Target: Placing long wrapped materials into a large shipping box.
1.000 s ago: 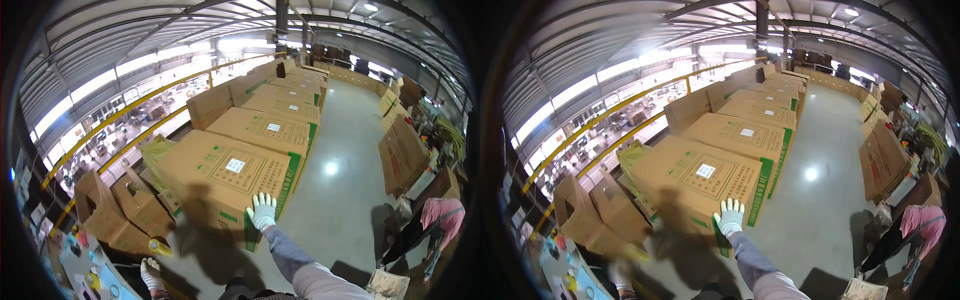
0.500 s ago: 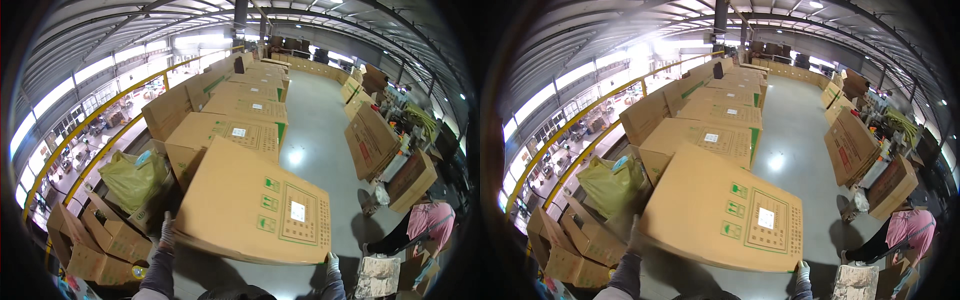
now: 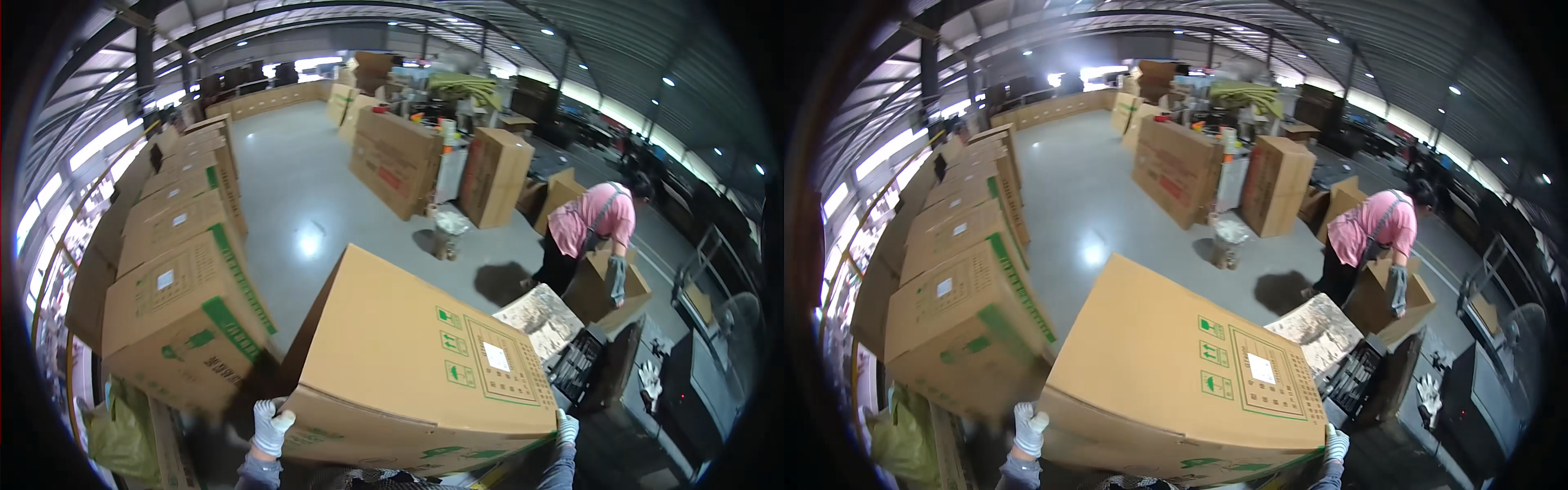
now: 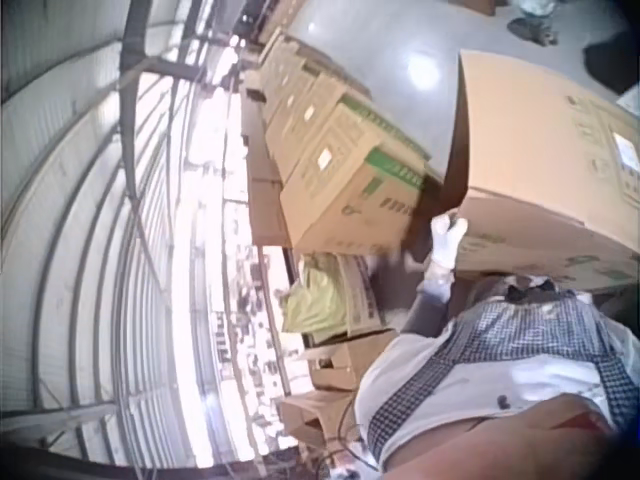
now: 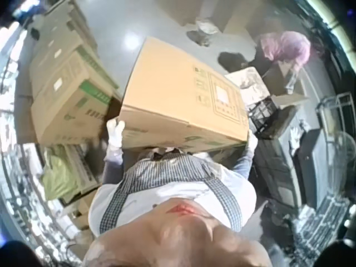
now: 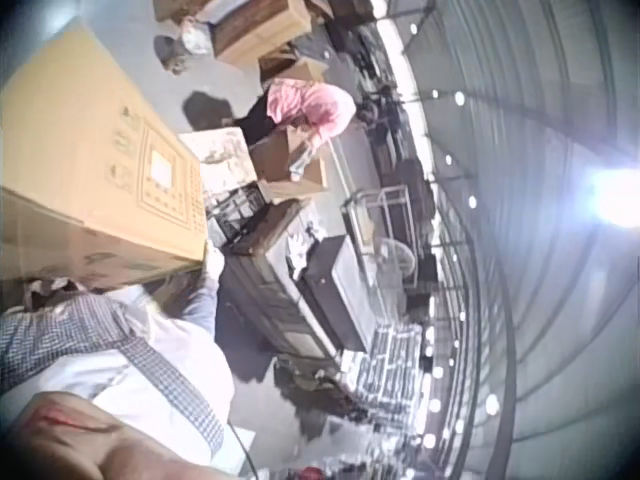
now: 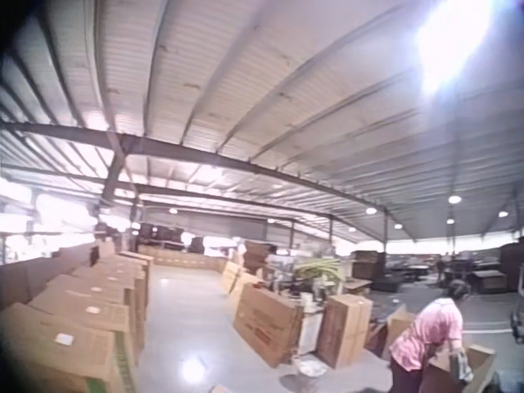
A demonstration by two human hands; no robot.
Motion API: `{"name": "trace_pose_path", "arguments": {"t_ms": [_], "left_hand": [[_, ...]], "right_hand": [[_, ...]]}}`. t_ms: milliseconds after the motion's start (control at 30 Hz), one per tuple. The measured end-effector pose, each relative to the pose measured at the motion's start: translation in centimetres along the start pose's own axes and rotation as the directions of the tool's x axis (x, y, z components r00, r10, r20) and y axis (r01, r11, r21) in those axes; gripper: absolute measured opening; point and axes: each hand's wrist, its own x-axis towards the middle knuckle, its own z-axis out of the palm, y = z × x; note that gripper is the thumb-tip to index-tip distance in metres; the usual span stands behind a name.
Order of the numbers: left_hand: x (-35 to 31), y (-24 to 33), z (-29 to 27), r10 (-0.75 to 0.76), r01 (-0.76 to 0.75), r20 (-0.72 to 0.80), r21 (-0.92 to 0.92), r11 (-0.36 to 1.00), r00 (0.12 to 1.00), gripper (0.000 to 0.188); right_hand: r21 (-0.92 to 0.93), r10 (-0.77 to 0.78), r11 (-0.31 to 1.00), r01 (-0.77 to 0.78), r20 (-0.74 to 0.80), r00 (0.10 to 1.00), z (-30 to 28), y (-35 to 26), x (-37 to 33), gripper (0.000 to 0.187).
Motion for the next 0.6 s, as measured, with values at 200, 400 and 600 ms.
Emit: {"name": "trace_pose_path", "arguments": {"t_ms": [200, 400, 600], "left_hand": [[11.0, 6.9, 10.5, 0.145, -0.137, 0.055, -0.119, 0.983, 0.988, 0.032], [22.3, 8.6, 15.8, 0.340, -0.304, 0.069, -0.309, 0.901, 0.938, 0.047], [34.9, 6.8, 17.7, 0.509, -0.410, 0.047, -0.532, 0.741, 0.859, 0.055]], "right_hand": [[0.283, 0.177, 0.950, -0.132, -0.140, 0.974, -11.2, 3.8, -5.2, 0.035], [0.394, 0.274, 0.907, -0.147, -0.287, 0.918, -7.9, 4.9, -12.7, 0.038], [0.277, 0.396, 0.900, -0.337, -0.193, 0.898, 12.3, 8.2, -16.9, 0.042]]}}
